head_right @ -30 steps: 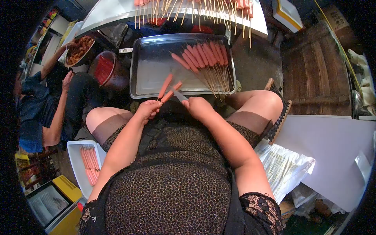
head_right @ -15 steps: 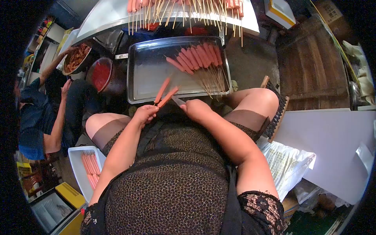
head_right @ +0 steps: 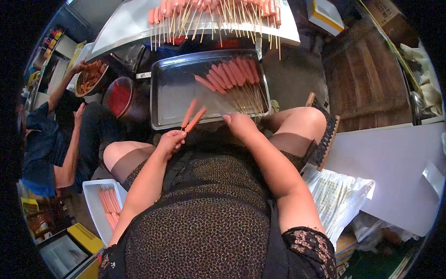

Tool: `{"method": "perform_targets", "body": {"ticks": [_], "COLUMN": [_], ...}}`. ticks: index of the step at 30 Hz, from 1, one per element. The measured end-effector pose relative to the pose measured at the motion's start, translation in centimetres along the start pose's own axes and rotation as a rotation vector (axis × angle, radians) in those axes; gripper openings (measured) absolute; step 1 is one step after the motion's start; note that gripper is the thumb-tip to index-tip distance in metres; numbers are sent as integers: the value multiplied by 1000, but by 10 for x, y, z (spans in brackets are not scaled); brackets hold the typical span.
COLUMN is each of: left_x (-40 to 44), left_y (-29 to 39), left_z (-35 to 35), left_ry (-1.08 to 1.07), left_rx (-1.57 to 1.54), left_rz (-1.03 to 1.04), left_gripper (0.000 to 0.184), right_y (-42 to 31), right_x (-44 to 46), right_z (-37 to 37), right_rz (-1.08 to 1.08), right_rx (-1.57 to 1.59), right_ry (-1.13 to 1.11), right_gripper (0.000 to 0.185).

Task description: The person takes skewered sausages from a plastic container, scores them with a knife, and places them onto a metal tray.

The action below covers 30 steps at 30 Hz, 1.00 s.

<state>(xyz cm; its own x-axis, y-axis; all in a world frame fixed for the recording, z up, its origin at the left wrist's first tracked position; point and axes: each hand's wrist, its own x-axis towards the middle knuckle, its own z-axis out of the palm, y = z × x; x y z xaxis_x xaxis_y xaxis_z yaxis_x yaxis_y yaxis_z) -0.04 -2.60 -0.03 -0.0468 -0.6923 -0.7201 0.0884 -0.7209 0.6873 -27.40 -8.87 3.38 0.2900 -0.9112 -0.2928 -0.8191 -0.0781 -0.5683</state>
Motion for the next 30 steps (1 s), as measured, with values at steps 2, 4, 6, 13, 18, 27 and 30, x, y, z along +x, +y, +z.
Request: {"method": "perform_targets", "body": {"ticks": [2,4,6,13,18,27,30], "left_x": [1,4,-2,16,12,9,16], "left_y": [-1,-3,-1,-14,-18,-10,-19], "left_z": [-2,-3,2,-9,-5,-1,0], "left_ry": [15,53,138,310,303,289,281], "left_rx": [-7,19,71,309,607,897,683], "left_rz": [35,193,269,548,518,488,489], "left_gripper": [14,15,15,26,33,29,26], "right_y": [2,4,1,5,-14,-30,-33], "right_x": [0,1,0,3,-9,-16,-16], "right_z": [2,4,5,10,11,38,37], "right_rz": [43,28,12,57,18,-129,-132], "right_rx": [7,9,8,143,183,-166,-164], "right_ry": [-31,-30,-39,83,77,-215,-226], "right_gripper": [48,48,49,49,46,42,42]}}
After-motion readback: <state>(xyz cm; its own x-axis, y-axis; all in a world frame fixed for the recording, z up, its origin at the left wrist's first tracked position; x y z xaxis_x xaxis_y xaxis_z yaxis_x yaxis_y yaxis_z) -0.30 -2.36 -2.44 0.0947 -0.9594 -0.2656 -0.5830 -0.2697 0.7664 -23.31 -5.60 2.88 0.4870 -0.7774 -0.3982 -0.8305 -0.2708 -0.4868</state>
